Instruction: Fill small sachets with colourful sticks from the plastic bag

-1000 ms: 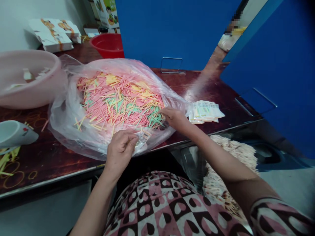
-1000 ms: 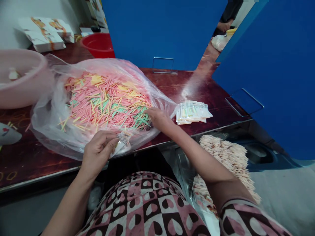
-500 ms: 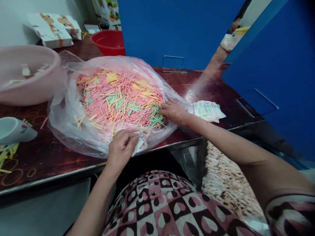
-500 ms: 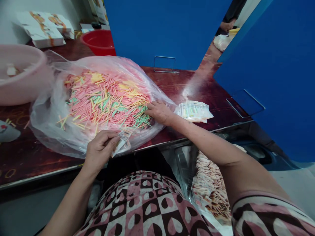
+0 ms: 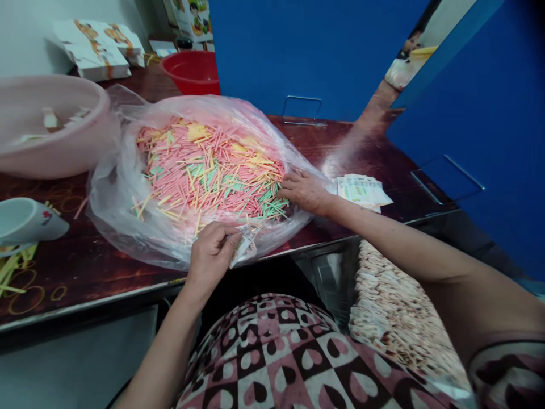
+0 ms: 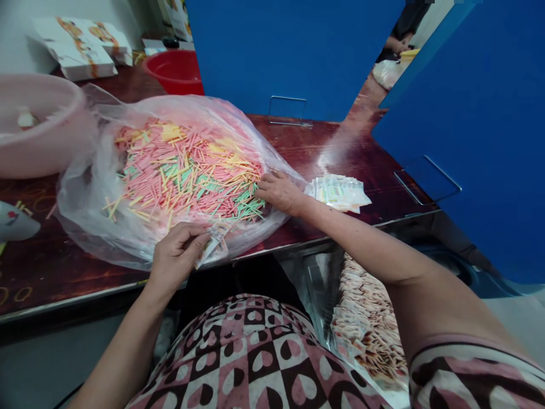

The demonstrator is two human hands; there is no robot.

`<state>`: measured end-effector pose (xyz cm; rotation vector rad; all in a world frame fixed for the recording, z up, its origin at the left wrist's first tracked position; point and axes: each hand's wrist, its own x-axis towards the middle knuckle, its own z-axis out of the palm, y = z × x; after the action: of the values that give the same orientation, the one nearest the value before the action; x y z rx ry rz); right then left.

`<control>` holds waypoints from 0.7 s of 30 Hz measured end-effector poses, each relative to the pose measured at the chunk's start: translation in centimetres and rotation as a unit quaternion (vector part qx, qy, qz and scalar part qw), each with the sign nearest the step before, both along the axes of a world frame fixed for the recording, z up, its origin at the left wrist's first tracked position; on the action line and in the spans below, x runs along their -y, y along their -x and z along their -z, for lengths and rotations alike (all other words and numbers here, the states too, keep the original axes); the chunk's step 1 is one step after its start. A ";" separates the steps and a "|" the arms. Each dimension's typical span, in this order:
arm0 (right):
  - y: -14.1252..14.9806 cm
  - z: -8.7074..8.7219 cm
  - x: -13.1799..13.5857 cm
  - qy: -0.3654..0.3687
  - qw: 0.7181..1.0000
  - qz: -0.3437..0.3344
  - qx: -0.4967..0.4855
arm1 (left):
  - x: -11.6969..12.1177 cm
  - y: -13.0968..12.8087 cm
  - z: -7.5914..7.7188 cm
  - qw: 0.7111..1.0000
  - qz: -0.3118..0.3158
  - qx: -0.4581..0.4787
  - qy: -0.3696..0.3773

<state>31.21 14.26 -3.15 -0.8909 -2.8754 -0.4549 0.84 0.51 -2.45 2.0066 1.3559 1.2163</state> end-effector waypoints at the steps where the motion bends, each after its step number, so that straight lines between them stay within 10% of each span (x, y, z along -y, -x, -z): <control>1: -0.1 0.0 0.0 0.007 1.000 -0.002 -0.003 | 0.0 0.0 0.0 1.000 -0.001 0.001 0.001; 21: 4.0 -1.6 3.4 0.198 0.969 0.119 -0.092 | 0.0 -0.2 -0.2 0.999 -0.006 -0.004 0.041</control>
<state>27.22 10.81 -1.55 -1.2675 -2.7396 0.1914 0.99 0.52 -2.21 1.9505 1.4007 1.1409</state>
